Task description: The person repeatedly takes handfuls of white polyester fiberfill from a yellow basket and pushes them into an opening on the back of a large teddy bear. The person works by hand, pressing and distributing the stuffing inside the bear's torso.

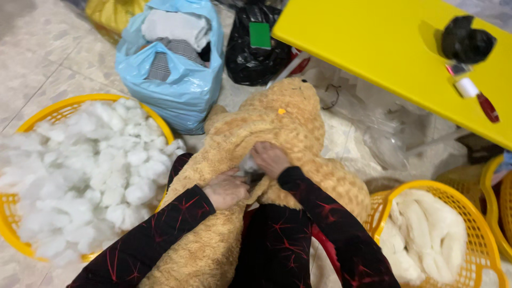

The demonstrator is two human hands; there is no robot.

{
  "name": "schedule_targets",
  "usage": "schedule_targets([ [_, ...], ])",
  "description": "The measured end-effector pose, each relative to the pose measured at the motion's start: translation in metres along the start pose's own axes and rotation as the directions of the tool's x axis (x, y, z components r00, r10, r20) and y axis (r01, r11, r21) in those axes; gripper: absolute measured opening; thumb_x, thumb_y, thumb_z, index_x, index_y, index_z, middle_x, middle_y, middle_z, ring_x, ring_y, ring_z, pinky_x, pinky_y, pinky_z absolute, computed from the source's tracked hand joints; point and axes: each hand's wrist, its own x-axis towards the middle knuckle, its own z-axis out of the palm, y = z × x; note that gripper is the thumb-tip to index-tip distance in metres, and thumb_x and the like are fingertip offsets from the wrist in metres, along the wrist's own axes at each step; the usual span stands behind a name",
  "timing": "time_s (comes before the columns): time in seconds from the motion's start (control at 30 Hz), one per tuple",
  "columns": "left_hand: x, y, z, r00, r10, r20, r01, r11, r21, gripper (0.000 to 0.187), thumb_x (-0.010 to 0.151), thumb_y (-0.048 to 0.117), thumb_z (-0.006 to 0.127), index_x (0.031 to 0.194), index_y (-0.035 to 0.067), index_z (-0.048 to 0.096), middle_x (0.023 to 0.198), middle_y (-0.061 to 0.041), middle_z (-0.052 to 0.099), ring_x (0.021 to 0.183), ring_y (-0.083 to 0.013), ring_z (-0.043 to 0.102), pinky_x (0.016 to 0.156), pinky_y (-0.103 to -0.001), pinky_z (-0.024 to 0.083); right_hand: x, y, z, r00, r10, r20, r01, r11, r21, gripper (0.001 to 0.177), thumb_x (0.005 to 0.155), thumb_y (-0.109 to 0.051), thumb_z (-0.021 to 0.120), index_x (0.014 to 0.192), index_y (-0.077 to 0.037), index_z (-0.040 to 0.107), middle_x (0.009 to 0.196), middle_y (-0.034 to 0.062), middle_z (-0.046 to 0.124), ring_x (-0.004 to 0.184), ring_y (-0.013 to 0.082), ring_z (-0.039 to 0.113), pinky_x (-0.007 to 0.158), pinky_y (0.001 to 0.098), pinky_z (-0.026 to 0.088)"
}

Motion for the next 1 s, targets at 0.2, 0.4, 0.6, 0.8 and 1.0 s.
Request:
schedule_targets([
  [0.2,-0.011,-0.003,-0.022,0.868,0.152,-0.472,-0.182,0.983,-0.017,0.026,0.079,0.022,0.065,0.099,0.008,0.075,0.114,-0.012,0.063,0.117,-0.0318,0.053,0.097,-0.047,0.045,0.009,-0.013,-0.010,0.850,0.162,0.501,-0.285,0.942,0.179,0.022,0.090,-0.020,0.062,0.105,-0.007,0.070,0.116,0.0140,0.066,0.113,0.0338,0.064,0.093,0.0467,0.052],
  [0.4,0.009,0.022,-0.050,0.914,-0.137,-0.383,0.053,0.973,-0.223,0.026,0.097,0.025,0.062,0.103,0.000,0.067,0.120,-0.016,0.059,0.102,-0.0276,0.060,0.080,-0.038,0.053,-0.081,0.018,-0.121,0.993,-0.072,0.097,-0.015,0.725,0.689,0.029,0.092,-0.013,0.059,0.120,-0.012,0.067,0.135,0.0145,0.064,0.119,0.0372,0.064,0.100,0.0436,0.051],
  [0.6,0.045,0.027,-0.078,0.897,-0.171,-0.409,0.160,0.985,-0.061,0.019,0.093,0.015,0.061,0.094,-0.001,0.073,0.107,-0.018,0.071,0.106,-0.0312,0.068,0.094,-0.043,0.055,-0.078,0.019,-0.166,0.959,0.278,0.054,-0.255,0.763,0.594,0.046,0.089,-0.014,0.069,0.134,-0.009,0.061,0.122,0.0113,0.070,0.119,0.0307,0.063,0.106,0.0437,0.046],
  [0.8,-0.017,-0.026,-0.091,0.719,-0.264,-0.643,-0.180,0.823,-0.539,0.035,0.091,0.003,0.061,0.125,0.002,0.069,0.127,-0.015,0.071,0.114,-0.0285,0.070,0.101,-0.037,0.055,-0.043,-0.003,-0.168,0.889,0.420,-0.182,-0.205,0.721,0.662,0.075,0.088,-0.021,0.075,0.153,-0.006,0.040,0.141,0.0178,0.059,0.133,0.0353,0.051,0.114,0.0482,0.037],
  [1.0,-0.167,-0.125,-0.076,0.075,-0.700,-0.710,0.153,0.712,-0.686,0.039,0.095,0.012,0.071,0.133,0.009,0.066,0.139,-0.015,0.068,0.130,-0.0337,0.065,0.111,-0.040,0.050,0.057,-0.052,-0.194,0.984,0.064,-0.167,0.067,0.733,0.676,0.106,0.081,-0.033,0.084,0.161,-0.008,0.019,0.164,0.0275,0.021,0.150,0.0486,0.021,0.117,0.0585,0.023],
])
